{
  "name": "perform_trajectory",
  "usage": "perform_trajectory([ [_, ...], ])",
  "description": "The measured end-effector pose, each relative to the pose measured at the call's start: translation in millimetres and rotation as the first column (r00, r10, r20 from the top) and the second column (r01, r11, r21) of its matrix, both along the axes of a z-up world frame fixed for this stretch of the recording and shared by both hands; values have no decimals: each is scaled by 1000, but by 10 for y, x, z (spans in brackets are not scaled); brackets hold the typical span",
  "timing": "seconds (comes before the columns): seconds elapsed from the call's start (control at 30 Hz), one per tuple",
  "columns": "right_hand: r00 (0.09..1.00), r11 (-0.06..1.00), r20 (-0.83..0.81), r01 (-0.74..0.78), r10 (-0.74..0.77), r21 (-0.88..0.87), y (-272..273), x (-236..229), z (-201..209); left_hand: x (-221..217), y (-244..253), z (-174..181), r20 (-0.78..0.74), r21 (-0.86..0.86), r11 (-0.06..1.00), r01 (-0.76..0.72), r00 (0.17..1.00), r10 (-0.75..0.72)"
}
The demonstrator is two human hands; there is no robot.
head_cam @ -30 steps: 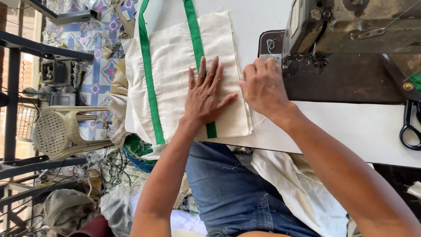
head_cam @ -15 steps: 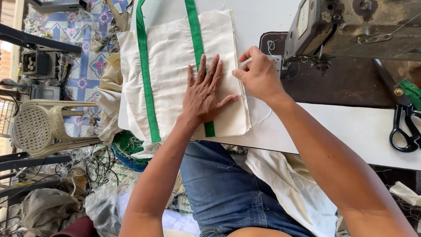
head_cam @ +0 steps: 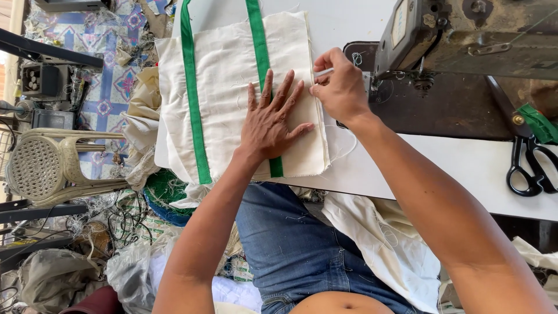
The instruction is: Sewing green straps onto a white fabric tote bag and trimming excess thread.
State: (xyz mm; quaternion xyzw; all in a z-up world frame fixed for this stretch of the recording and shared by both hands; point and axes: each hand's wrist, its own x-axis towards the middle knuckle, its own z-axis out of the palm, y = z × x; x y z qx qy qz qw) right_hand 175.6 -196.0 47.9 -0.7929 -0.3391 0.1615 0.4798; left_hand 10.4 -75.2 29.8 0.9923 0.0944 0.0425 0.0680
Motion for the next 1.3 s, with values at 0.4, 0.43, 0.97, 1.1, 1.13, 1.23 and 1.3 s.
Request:
perform_trajectory([
  [0.4, 478, 794, 636, -416, 605, -443, -1224, -636, 125, 68, -10, -5, -72, -87, 994, 63, 995, -70],
  [0.43, 476, 788, 631, -421, 613, -448, -1268, -645, 122, 67, -42, -8, -73, -95, 994, 57, 995, -64],
  [0.97, 833, 988, 532, -112, 152, -107, -444, -2, -695, 59, -49, -215, 50, 139, 988, -69, 997, 63],
  [1.1, 810, 978, 578, 25, 103, -209, -429, -12, -749, 106, -107, -185, 7, 142, 989, -49, 999, 48],
  [1.13, 800, 971, 594, 66, 86, -231, -408, -55, -690, 80, -86, -185, 28, 118, 993, -14, 1000, 11],
  [1.23, 841, 975, 540, 97, 27, -199, -385, -114, -585, 111, -69, -229, 107, 10, 998, 62, 992, -63],
  [1.3, 905, 960, 426, 142, -26, -243, -306, -184, -520, 98, -55, -172, 49, 22, 1000, 21, 999, -22],
])
